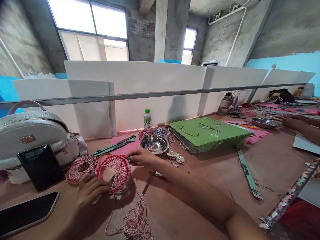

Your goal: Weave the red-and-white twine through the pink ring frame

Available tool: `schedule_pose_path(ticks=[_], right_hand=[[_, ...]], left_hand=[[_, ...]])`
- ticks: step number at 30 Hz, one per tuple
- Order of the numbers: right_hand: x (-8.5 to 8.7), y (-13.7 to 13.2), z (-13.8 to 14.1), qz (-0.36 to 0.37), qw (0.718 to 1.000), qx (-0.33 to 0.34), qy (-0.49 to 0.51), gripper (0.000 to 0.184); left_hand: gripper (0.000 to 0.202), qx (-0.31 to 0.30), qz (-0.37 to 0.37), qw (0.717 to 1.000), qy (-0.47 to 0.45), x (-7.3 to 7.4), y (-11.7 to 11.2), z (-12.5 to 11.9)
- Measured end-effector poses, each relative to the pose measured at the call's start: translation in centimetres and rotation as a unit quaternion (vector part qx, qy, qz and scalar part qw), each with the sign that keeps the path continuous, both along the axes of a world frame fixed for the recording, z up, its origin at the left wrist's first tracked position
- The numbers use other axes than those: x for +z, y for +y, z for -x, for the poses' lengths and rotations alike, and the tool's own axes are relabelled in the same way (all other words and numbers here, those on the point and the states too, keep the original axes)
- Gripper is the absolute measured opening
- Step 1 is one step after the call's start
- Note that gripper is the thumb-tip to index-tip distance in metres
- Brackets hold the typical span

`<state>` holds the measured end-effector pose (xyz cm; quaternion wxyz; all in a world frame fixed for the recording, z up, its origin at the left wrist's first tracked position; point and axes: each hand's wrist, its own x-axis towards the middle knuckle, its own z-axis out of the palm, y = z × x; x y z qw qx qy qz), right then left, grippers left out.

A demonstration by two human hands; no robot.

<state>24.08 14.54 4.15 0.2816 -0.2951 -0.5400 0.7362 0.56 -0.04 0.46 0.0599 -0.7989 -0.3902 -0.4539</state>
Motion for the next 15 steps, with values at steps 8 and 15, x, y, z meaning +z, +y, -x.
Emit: schedule_pose_path(ticks=[8,15], right_hand=[[0.3,-0.5,0.3,0.007,1.0,-0.013,0.019,0.041],[-0.4,-0.1,0.1,0.047,0.998,0.032,0.024,0.039]], left_hand=[[0.019,-0.01,-0.01,1.0,0.012,-0.5,0.3,0.4],[0.021,0.018,0.0,1.0,-0.025,0.3,-0.5,-0.7]])
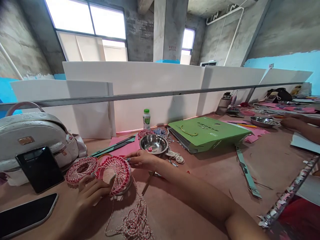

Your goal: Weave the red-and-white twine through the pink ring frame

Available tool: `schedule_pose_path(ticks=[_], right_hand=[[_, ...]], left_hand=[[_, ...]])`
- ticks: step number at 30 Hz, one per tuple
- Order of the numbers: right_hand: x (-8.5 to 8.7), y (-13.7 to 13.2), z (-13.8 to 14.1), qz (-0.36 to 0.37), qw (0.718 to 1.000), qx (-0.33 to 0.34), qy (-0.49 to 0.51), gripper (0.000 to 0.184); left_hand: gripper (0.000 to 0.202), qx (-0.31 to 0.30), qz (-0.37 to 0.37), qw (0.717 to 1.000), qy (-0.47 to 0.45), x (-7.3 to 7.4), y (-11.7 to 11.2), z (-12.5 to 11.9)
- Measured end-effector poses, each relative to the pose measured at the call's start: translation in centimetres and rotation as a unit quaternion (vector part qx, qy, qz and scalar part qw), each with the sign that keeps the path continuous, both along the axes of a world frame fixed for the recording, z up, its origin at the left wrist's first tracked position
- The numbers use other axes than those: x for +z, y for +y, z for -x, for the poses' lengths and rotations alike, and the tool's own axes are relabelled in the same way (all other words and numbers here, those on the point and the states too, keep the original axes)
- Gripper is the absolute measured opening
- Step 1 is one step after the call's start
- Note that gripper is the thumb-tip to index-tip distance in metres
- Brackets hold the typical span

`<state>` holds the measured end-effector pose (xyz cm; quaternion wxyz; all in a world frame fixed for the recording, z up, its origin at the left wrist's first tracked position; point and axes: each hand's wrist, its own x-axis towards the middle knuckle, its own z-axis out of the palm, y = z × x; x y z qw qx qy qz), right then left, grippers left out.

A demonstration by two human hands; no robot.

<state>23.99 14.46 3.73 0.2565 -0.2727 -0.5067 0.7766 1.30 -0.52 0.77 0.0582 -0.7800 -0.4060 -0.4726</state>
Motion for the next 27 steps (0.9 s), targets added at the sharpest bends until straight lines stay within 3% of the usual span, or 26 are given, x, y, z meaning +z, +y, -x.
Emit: schedule_pose_path(ticks=[14,17,21,27], right_hand=[[-0.1,-0.1,0.1,-0.041,0.999,-0.016,-0.004,0.042],[0.3,-0.3,0.1,-0.162,0.985,-0.042,-0.04,0.036],[0.9,-0.7,0.1,-0.334,0.935,-0.071,-0.099,0.03],[2.5,-2.4,0.0,-0.476,0.861,-0.04,-0.175,0.038]], left_hand=[[0.016,-0.022,-0.009,0.999,0.033,-0.9,0.6,1.0],[0.016,-0.02,-0.007,0.999,0.036,-0.9,0.7,1.1],[0.018,-0.014,0.008,1.0,0.018,-0.7,0.7,0.8],[0.02,-0.004,0.024,1.0,0.017,-0.6,1.2,0.7]])
